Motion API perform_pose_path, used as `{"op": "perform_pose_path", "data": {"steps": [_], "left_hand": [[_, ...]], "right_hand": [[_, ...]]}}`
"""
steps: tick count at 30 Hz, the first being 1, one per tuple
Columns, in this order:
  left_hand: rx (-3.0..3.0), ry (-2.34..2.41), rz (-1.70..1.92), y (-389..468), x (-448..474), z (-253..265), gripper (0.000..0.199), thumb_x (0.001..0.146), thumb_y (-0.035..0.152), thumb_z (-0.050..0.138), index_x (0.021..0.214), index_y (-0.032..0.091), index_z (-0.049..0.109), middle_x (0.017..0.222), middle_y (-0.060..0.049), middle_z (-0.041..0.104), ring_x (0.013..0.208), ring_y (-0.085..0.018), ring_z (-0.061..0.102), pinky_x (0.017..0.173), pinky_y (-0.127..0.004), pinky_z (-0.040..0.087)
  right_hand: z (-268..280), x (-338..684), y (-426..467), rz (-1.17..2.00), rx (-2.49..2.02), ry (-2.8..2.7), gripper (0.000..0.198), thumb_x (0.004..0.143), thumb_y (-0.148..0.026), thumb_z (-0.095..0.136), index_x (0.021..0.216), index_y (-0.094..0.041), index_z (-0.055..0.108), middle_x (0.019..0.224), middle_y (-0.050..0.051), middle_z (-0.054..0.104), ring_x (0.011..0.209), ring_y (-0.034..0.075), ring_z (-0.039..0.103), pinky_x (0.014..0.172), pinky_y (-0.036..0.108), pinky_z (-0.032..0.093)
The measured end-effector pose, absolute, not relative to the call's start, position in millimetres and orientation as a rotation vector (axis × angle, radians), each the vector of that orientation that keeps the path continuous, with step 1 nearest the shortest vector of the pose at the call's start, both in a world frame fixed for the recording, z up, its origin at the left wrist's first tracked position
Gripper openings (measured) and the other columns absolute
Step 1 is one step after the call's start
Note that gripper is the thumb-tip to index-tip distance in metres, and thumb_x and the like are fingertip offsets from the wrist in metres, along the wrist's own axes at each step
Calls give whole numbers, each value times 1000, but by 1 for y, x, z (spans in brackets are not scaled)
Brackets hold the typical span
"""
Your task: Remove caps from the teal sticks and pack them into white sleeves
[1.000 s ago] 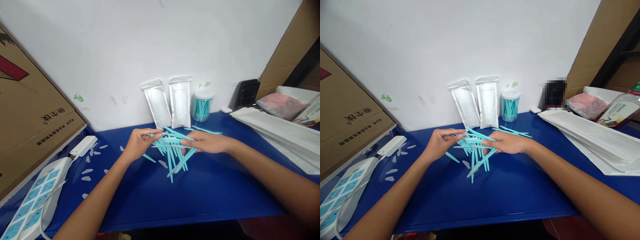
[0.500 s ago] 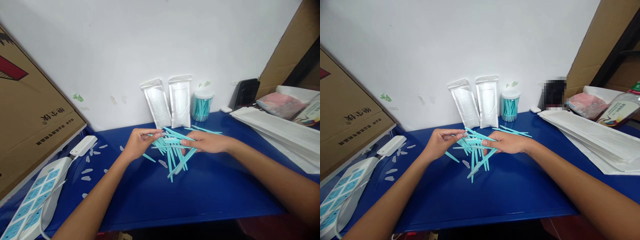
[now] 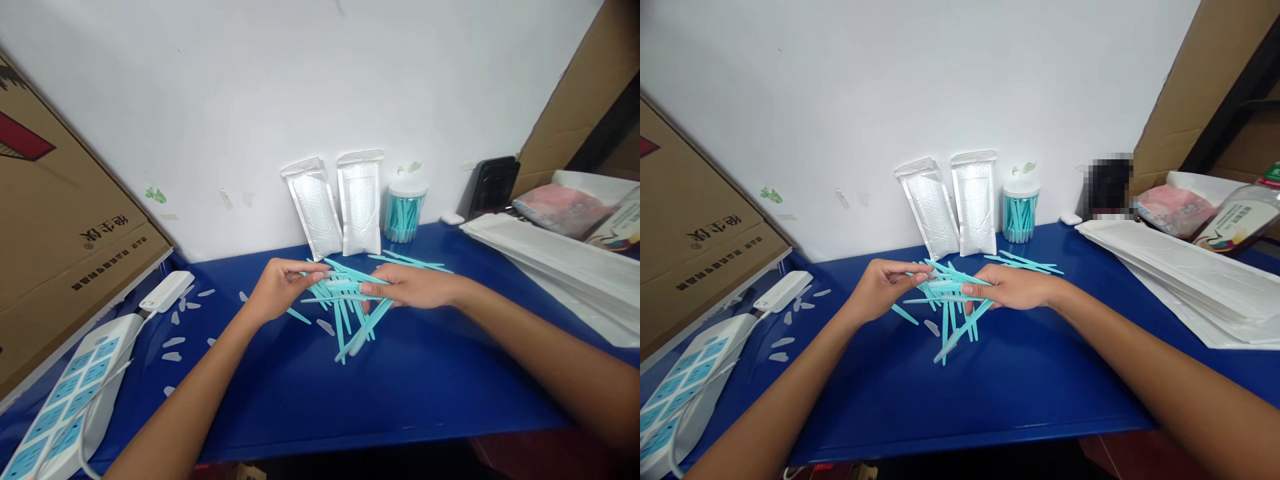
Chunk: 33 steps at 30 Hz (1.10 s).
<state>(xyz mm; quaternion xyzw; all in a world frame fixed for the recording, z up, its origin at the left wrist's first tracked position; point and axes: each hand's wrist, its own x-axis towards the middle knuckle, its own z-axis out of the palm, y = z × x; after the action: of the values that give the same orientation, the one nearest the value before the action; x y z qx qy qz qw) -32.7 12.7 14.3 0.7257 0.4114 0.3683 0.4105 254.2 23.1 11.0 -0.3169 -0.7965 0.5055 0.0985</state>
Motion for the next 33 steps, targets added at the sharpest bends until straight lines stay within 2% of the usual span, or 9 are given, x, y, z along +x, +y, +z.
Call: {"op": "perform_pose_path", "data": {"steps": [6, 10, 14, 16, 19, 22, 27, 30, 33], "left_hand": [[1852, 959, 815, 7, -26, 13, 25, 90, 39, 75, 105, 21, 85, 96, -8, 82, 91, -24, 76, 82, -34, 60], [1814, 926, 793, 6, -24, 12, 26, 91, 40, 74, 103, 19, 84, 97, -9, 81, 89, -23, 74, 80, -33, 58], [1802, 974, 869, 8, -21, 11, 29, 91, 44, 73, 101, 17, 80, 91, -7, 77, 83, -19, 70, 77, -30, 55], [1738, 1064, 928, 11, -21, 11, 34, 92, 49, 70, 100, 17, 76, 79, -3, 71, 65, -13, 60, 62, -25, 48], [1513, 1139, 915, 16, -29, 13, 38, 95, 54, 62, 101, 17, 71, 66, 4, 50, 47, -6, 32, 44, -22, 26], [1498, 1161, 787, 21, -42, 16, 34, 93, 51, 64, 97, 18, 70, 63, 6, 36, 48, -7, 22, 44, -23, 17], [2010, 1052, 385, 18, -53, 24, 31, 84, 50, 75, 84, 19, 76, 57, 8, 26, 52, -9, 22, 50, -26, 20], [2156, 965, 202, 13, -48, 22, 33, 77, 51, 82, 92, 22, 80, 59, 7, 27, 52, -10, 24, 51, -28, 18], [2221, 976, 155, 10, -41, 14, 29, 78, 49, 82, 91, 23, 81, 61, 5, 34, 53, -11, 31, 52, -29, 20]], "right_hand": [[6, 247, 19, 1527, -846, -2393, 55, 98, -66, 53, 99, -18, 79, 78, 0, 52, 63, 11, 42, 59, 23, 40], [5, 246, 18, 1541, -827, -2394, 56, 98, -67, 53, 98, -17, 78, 70, -3, 46, 55, 9, 34, 54, 24, 34], [6, 247, 20, 1552, -822, -2347, 62, 98, -71, 49, 98, -16, 78, 71, -2, 48, 56, 10, 35, 54, 24, 34], [7, 250, 23, 1534, -874, -2314, 65, 98, -72, 46, 100, -17, 78, 74, 0, 50, 59, 11, 38, 56, 24, 37], [7, 256, 29, 1502, -972, -2285, 64, 98, -73, 46, 100, -17, 78, 74, 0, 48, 61, 11, 37, 60, 25, 41], [5, 264, 36, 1519, -988, -2251, 61, 98, -71, 48, 101, -17, 78, 70, -4, 40, 58, 10, 30, 56, 24, 35], [6, 273, 41, 1578, -934, -2190, 57, 101, -66, 50, 99, -15, 75, 64, -8, 26, 54, 9, 22, 49, 24, 20], [7, 275, 41, 1625, -904, -2169, 56, 101, -65, 50, 98, -14, 74, 62, -9, 24, 52, 8, 21, 48, 23, 19], [6, 275, 41, 1651, -907, -2179, 58, 100, -66, 51, 98, -13, 75, 61, -9, 26, 52, 8, 23, 47, 22, 19]]}}
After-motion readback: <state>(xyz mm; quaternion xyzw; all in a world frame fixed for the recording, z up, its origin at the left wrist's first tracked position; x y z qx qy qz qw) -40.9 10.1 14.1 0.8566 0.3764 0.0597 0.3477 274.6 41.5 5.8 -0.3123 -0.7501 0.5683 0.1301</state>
